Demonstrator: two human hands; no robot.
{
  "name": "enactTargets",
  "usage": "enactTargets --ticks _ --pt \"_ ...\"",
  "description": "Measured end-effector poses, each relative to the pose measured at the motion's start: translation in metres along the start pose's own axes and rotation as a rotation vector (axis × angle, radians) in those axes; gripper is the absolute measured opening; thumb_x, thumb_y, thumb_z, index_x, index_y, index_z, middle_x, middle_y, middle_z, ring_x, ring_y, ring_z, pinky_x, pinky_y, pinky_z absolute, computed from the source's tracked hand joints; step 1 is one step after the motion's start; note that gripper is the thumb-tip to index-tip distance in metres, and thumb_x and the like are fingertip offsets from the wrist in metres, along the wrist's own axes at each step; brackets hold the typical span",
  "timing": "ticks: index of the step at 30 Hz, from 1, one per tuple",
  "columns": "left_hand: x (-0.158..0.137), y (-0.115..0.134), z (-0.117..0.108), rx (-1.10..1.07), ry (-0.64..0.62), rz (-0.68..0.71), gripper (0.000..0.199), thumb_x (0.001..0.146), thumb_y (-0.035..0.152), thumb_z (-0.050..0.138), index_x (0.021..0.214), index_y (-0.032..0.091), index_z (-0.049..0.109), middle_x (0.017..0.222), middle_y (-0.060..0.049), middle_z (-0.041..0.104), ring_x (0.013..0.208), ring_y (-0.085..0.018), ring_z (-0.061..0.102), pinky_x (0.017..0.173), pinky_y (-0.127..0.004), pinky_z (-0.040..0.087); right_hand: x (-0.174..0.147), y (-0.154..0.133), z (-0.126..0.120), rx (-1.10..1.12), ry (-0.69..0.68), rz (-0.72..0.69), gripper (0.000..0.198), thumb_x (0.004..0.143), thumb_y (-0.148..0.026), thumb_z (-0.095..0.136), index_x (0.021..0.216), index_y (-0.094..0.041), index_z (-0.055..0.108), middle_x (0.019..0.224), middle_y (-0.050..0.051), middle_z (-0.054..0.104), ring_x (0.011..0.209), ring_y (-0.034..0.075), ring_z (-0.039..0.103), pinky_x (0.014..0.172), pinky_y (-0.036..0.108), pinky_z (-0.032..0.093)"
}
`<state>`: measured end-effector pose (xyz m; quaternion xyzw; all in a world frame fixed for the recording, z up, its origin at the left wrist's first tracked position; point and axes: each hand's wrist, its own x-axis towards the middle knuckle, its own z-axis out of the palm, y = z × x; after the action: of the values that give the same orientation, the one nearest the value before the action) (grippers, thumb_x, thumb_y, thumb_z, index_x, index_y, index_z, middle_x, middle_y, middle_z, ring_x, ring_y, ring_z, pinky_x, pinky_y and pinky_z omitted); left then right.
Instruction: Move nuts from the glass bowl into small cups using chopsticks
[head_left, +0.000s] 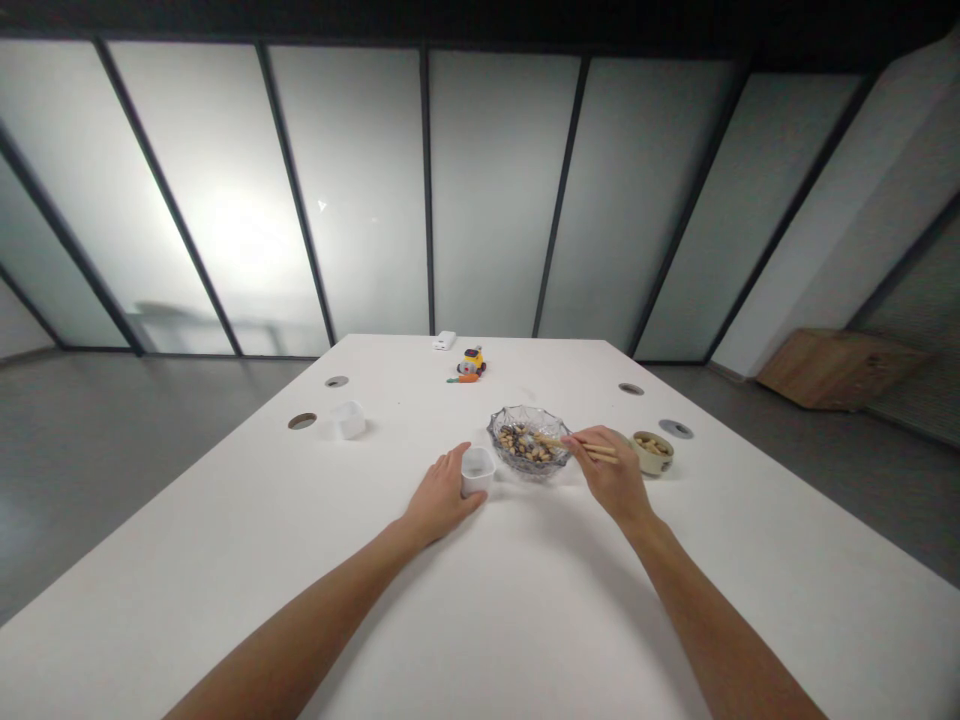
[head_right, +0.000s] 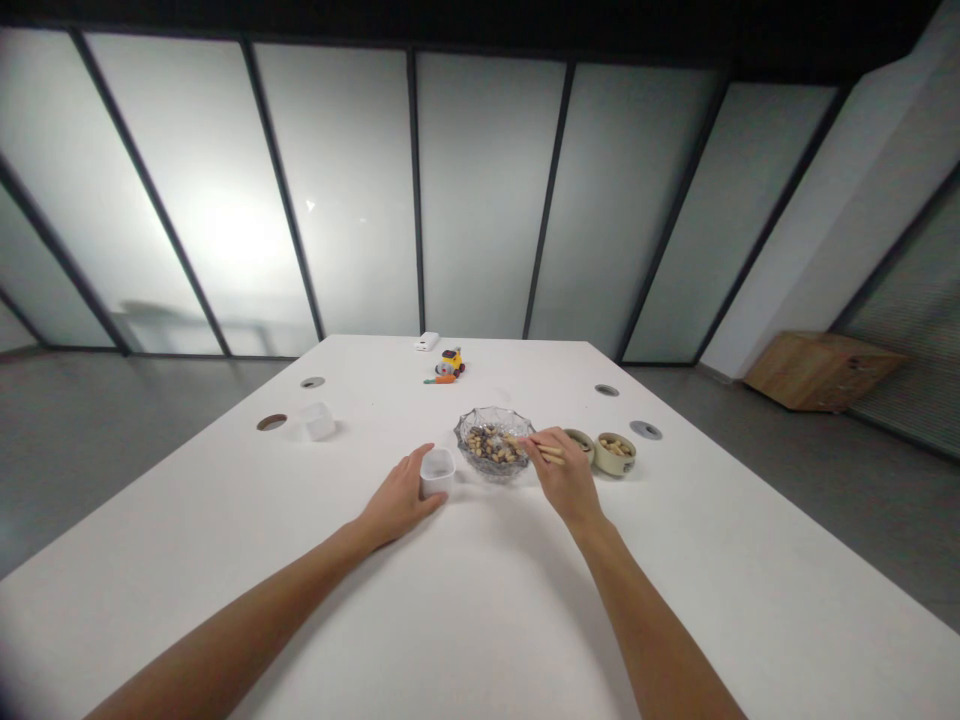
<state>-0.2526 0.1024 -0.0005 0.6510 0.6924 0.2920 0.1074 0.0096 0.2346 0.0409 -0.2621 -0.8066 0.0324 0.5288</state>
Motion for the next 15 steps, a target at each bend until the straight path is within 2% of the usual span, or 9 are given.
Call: enactTargets --ticks 5,11,15 --pt "0.000 0.000 0.001 0.004 0.006 0.014 0.077 0.088 0.037 0.071 0.156 0.018 0.039 0.157 -0.018 0.053 0.143 -0.034 0.053 0.121 -0.049 0.040 0.002 0.000 -0.002 0.033 0.068 0.060 0.039 0.102 -0.053 0.060 0.082 -0.023 0.073 0.080 0.005 0.073 0.073 0.021 0.068 0.070 0.036 0.053" --pt "0.001 0.003 0.001 0.003 -0.004 -0.008 0.078 0.087 0.037 0.070 0.156 0.018 0.039 0.154 -0.017 0.056 0.140 -0.034 0.055 0.119 -0.048 0.041 0.004 -0.017 0.002 0.216 0.171 0.286 0.040 0.100 -0.056 0.061 0.083 -0.022 0.074 0.081 0.006 0.074 0.073 0.023 0.070 0.069 0.037 0.056" --pt "0.000 0.004 0.000 0.001 -0.006 -0.003 0.077 0.087 0.037 0.070 0.156 0.018 0.040 0.152 -0.017 0.057 0.139 -0.034 0.055 0.117 -0.048 0.042 0.006 -0.033 0.001 0.248 0.137 0.272 0.042 0.099 -0.058 0.061 0.080 -0.023 0.074 0.078 0.005 0.073 0.072 0.021 0.069 0.068 0.035 0.055"
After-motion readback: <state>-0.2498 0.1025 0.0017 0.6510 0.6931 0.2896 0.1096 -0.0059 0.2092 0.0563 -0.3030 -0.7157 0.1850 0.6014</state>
